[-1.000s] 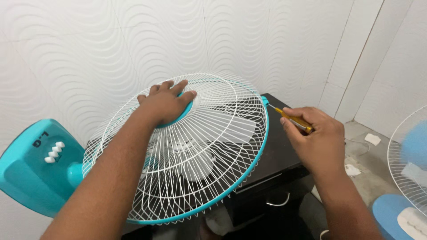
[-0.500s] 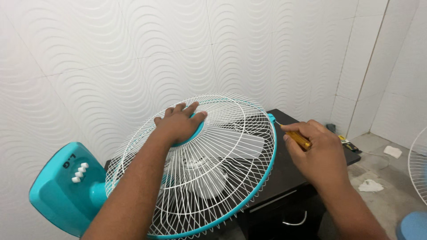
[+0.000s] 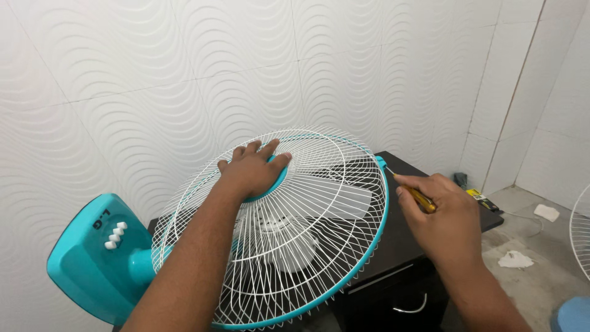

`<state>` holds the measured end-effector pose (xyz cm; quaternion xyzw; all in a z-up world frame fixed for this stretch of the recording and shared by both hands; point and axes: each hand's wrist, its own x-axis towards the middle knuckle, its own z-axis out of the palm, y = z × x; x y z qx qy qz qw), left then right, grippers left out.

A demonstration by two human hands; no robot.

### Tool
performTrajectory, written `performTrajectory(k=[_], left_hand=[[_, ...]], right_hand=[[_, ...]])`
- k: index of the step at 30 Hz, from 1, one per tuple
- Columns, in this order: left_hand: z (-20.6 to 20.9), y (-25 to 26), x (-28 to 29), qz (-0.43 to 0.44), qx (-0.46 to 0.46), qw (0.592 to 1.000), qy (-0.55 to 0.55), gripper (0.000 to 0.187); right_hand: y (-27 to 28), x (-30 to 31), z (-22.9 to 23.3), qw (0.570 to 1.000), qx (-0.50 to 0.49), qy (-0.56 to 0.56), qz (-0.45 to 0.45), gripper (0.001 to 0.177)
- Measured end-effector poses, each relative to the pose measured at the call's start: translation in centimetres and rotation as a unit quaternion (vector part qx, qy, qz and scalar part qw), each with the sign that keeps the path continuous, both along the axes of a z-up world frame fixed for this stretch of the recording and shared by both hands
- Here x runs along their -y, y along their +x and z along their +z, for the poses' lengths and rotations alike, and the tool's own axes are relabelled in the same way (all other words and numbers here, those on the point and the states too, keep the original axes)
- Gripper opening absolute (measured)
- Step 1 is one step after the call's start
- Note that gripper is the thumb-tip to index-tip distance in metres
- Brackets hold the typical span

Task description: The person uses a screwdriver to loosen and remove the screws holding the front grill of a teal LG table fan. They then detach the outer ring and remove the inner grill from the fan assembly.

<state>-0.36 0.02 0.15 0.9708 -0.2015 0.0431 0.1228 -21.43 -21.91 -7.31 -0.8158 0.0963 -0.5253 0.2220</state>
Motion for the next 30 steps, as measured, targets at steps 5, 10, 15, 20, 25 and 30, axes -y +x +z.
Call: performTrajectory(k=[5,10,15,20,25,30], left_hand=[[-0.4,-0.8,-0.2,-0.009,0.016,1.0,-0.005,0.073],[-0.5,-0.5,-0.2,-0.008,0.022,1.0,-0.001,0.073],[-0.5,-0.7,0.0,-0.008,0.023,1.0,-0.003,0.074],[-0.5,-1.0,0.0,-0.006,0.026,1.0,0.002,0.074],[-1.2,-0.7,-0.2,-0.012,0.037,0.999,0.006,0.073],[-1.2,-1.0,-0.4,-0.019,0.045,0.999,0.003,0.073]], right_hand=[[-0.3,-0.6,-0.3,0.986,-0.062,0.15,-0.023,0.03],[0.1,-0.2,-1.2,0.988,0.003,0.155,0.022,0.018],[-0.6,0.3,-2.0,0.997,0.045,0.064,0.025,0.022],[-1.1,-0.2,-1.4,0.993,0.042,0.101,0.035,0.024],[-0.8,-0.4,-1.1,0.977,-0.029,0.207,0.035,0.025],[-0.5,-0.9,-0.9,0.99,0.029,0.137,0.025,0.018]])
